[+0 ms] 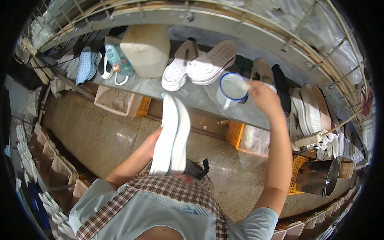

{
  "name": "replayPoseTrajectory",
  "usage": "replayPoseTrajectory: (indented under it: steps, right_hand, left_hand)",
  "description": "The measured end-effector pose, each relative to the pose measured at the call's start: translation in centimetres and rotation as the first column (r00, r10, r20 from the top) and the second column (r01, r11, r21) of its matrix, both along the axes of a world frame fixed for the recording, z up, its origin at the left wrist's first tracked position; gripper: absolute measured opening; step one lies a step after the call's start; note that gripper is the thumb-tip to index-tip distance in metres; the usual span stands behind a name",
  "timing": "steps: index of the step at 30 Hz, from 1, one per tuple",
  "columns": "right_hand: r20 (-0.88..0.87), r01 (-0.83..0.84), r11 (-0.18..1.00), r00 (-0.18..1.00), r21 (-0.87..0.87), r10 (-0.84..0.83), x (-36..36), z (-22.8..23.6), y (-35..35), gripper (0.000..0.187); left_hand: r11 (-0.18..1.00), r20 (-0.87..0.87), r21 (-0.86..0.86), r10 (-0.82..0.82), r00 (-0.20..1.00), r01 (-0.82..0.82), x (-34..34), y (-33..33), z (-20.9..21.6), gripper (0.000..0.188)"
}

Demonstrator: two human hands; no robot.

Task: The person picks up pairs of white and light-blue slippers from bins and shelves, turns them over to view the soles, and places them back. The person also briefly handles a document on a clipboard and uses a small tool to scrape a slipper sole.

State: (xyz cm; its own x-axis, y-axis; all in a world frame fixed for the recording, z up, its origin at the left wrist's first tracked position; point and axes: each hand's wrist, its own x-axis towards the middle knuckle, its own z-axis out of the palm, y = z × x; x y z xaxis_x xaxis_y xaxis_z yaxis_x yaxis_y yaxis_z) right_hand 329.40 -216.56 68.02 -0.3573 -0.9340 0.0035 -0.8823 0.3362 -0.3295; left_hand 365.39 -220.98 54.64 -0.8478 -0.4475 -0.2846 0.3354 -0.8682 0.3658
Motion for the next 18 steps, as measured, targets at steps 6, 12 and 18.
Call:
replayPoseTrajectory:
  steps: [6, 12, 18]
  right_hand:
    - [-0.130, -0.060, 0.935, 0.991, -0.350, 0.015, 4.7, 0.5, 2.0, 0.025]
    - [0.131, -0.382, 0.894, 0.899, -0.234, 0.418, 14.9, 1.0, 8.2, 0.030]
    - [-0.086, -0.377, 0.879, 0.926, -0.290, 0.369, 18.7, 0.0, 8.1, 0.033]
  left_hand:
    - [0.985, 0.103, -0.173, 0.012, 0.995, 0.006, -0.4, -0.3, 0.7, 0.053]
    - [0.976, 0.117, -0.216, 0.023, 0.993, 0.003, -0.3, -0.6, 2.0, 0.059]
    - [0.970, 0.150, -0.241, 0.035, 0.988, 0.002, -0.1, 0.0, 2.8, 0.061]
